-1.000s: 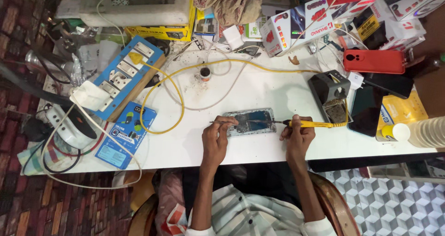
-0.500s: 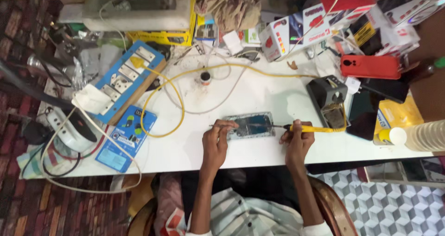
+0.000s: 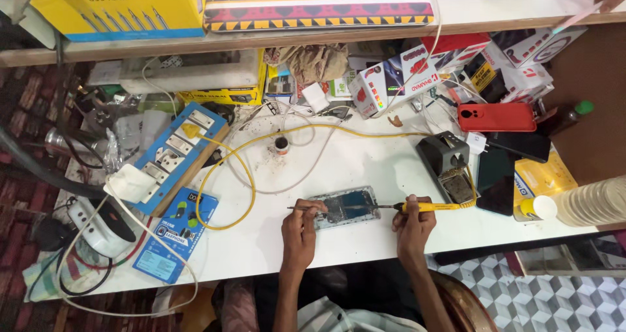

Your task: The person uses a soldering iron and tweezers to work on a small electronic component on a cluttered workbench. They repeatedly apply heat and adjust the component with tweezers throughout the clip.

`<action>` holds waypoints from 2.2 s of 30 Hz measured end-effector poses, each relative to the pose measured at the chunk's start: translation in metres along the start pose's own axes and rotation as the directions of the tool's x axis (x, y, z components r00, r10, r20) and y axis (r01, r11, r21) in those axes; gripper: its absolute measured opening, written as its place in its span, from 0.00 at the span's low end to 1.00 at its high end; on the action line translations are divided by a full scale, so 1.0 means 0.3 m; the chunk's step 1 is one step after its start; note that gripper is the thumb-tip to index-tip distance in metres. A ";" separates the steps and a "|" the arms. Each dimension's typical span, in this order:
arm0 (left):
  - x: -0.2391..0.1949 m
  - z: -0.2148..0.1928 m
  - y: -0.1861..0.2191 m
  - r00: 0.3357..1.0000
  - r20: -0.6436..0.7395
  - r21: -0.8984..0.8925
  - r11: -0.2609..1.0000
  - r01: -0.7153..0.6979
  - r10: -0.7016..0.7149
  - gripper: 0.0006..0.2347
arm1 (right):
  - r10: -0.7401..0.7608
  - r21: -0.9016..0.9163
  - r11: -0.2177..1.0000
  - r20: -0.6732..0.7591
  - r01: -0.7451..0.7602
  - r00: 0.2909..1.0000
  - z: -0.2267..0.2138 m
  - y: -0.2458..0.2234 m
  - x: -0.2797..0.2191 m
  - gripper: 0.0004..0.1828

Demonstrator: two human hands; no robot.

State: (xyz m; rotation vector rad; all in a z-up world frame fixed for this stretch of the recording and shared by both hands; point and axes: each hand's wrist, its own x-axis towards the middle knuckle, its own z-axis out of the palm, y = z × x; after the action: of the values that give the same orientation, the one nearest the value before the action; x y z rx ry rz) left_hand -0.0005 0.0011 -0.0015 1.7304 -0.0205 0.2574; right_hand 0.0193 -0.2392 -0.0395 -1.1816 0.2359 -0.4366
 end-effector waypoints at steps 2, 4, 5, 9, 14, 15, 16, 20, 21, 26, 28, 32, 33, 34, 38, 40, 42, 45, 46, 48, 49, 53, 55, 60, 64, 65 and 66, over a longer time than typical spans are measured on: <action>-0.006 -0.003 0.006 1.000 0.004 -0.007 1.000 0.013 -0.013 0.09 | 0.007 -0.004 1.000 0.007 -0.007 1.000 -0.001 0.000 -0.004 0.13; -0.006 0.000 0.010 0.998 -0.004 -0.017 0.997 -0.069 0.069 0.08 | 0.012 -0.014 1.000 -0.002 -0.012 1.000 -0.001 -0.003 -0.003 0.13; -0.002 0.003 0.010 0.988 -0.016 -0.022 0.987 -0.157 0.157 0.06 | 0.015 -0.020 1.000 -0.014 -0.015 1.000 0.000 -0.002 -0.001 0.13; -0.004 0.003 0.005 1.000 0.010 -0.034 0.999 0.006 -0.006 0.05 | 0.026 -0.043 0.999 -0.027 -0.027 0.999 -0.001 -0.003 -0.007 0.14; 0.002 0.008 0.000 0.997 -0.006 -0.026 0.997 -0.076 0.076 0.06 | 0.010 -0.079 0.997 -0.004 -0.010 1.000 0.004 -0.020 -0.010 0.15; 0.003 0.009 -0.001 0.999 -0.007 -0.004 0.999 -0.043 0.043 0.06 | 0.007 -0.084 0.996 0.003 -0.006 1.000 0.007 -0.023 -0.011 0.14; 0.000 0.009 -0.003 0.998 -0.014 -0.006 0.998 -0.062 0.062 0.06 | 0.011 -0.079 0.997 -0.002 -0.011 1.000 0.010 -0.024 -0.014 0.15; 0.002 0.009 -0.007 0.997 -0.014 -0.035 0.996 -0.083 0.082 0.05 | 0.010 -0.086 0.996 -0.005 -0.010 1.000 0.027 -0.027 -0.014 0.15; -0.001 0.008 -0.006 0.997 -0.006 -0.046 0.996 -0.071 0.071 0.06 | 0.007 -0.096 0.995 -0.002 -0.007 1.000 0.026 -0.029 -0.016 0.15; 0.006 0.003 0.004 0.999 -0.005 -0.042 0.998 -0.054 0.054 0.07 | -0.001 -0.086 0.996 0.004 0.002 1.000 0.024 -0.030 -0.016 0.16; 0.000 0.001 0.008 1.000 0.000 -0.018 1.000 -0.013 0.013 0.07 | 0.002 -0.081 0.997 -0.006 -0.003 1.000 0.020 -0.026 -0.020 0.16; 0.004 0.007 0.010 0.997 0.016 -0.043 0.996 0.077 -0.076 0.07 | 0.025 -0.076 0.997 -0.034 -0.027 0.999 0.018 -0.025 -0.013 0.14; 0.004 0.009 0.005 0.995 0.021 -0.046 0.994 0.098 -0.097 0.07 | 0.026 -0.081 0.996 -0.034 -0.029 0.999 0.018 -0.024 -0.012 0.14; 0.000 0.006 0.000 1.000 0.013 -0.059 0.998 0.011 -0.010 0.06 | 0.024 -0.080 0.996 -0.030 -0.027 0.999 0.018 -0.021 -0.017 0.14; 0.020 0.008 -0.019 0.999 0.002 -0.084 0.996 -0.041 0.041 0.06 | 0.024 -0.069 0.997 -0.021 -0.026 0.999 0.024 -0.016 -0.002 0.14; 0.012 0.009 -0.024 0.998 0.018 -0.099 0.993 0.057 -0.056 0.07 | 0.025 -0.070 0.997 -0.021 -0.026 0.999 0.015 -0.018 -0.008 0.14; 0.013 0.003 -0.019 0.994 0.031 -0.126 0.986 0.107 -0.103 0.06 | 0.006 -0.069 0.998 -0.004 -0.006 1.000 0.020 -0.023 -0.005 0.15; 0.036 0.019 0.006 0.983 0.001 -0.203 0.962 -0.181 0.185 0.07 | -0.081 -0.075 0.994 0.052 0.085 0.995 0.029 -0.038 0.001 0.17; 0.021 0.020 0.011 0.982 -0.008 -0.182 0.965 -0.187 0.188 0.07 | -0.083 -0.071 0.994 0.023 0.084 0.996 0.021 -0.037 -0.014 0.16; 0.028 0.025 0.009 0.980 -0.026 -0.134 0.971 -0.197 0.195 0.06 | -0.083 -0.062 0.995 -0.031 0.081 0.996 0.019 -0.023 -0.010 0.14; 0.006 0.014 0.013 0.996 0.004 -0.140 0.986 -0.091 0.092 0.06 | -0.030 -0.056 0.998 -0.055 0.027 0.998 0.012 -0.019 -0.035 0.13; 0.039 0.011 0.034 0.998 0.053 -0.145 0.988 0.053 -0.045 0.06 | 0.012 -0.048 0.999 -0.060 -0.015 0.998 0.015 -0.021 -0.014 0.12; 0.054 0.018 0.040 0.998 0.055 -0.126 0.992 0.022 -0.015 0.07 | -0.008 -0.038 0.999 -0.044 0.006 0.999 0.014 -0.023 -0.007 0.12; 0.055 0.023 0.032 0.997 0.076 -0.117 0.993 0.009 0.000 0.08 | 0.004 -0.010 1.000 -0.036 -0.005 0.999 0.015 -0.016 -0.011 0.13; 0.057 0.021 0.005 0.994 0.073 -0.123 0.990 -0.068 0.078 0.08 | -0.022 -0.017 1.000 -0.020 0.022 1.000 0.008 -0.010 -0.009 0.14; 0.054 0.016 0.001 0.995 0.071 -0.136 0.989 -0.053 0.063 0.08 | -0.014 -0.025 1.000 -0.021 0.013 1.000 0.012 -0.010 -0.012 0.14; 0.058 0.017 -0.003 0.996 0.073 -0.153 0.987 -0.040 0.052 0.08 | -0.011 -0.034 0.999 -0.025 0.010 1.000 0.016 -0.012 -0.007 0.14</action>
State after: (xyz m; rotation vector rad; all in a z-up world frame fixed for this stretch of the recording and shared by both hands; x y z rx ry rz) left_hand 0.0174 -0.0015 0.0000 1.5896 -0.1336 0.2175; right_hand 0.0185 -0.2354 -0.0345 -1.2111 0.2601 -0.4583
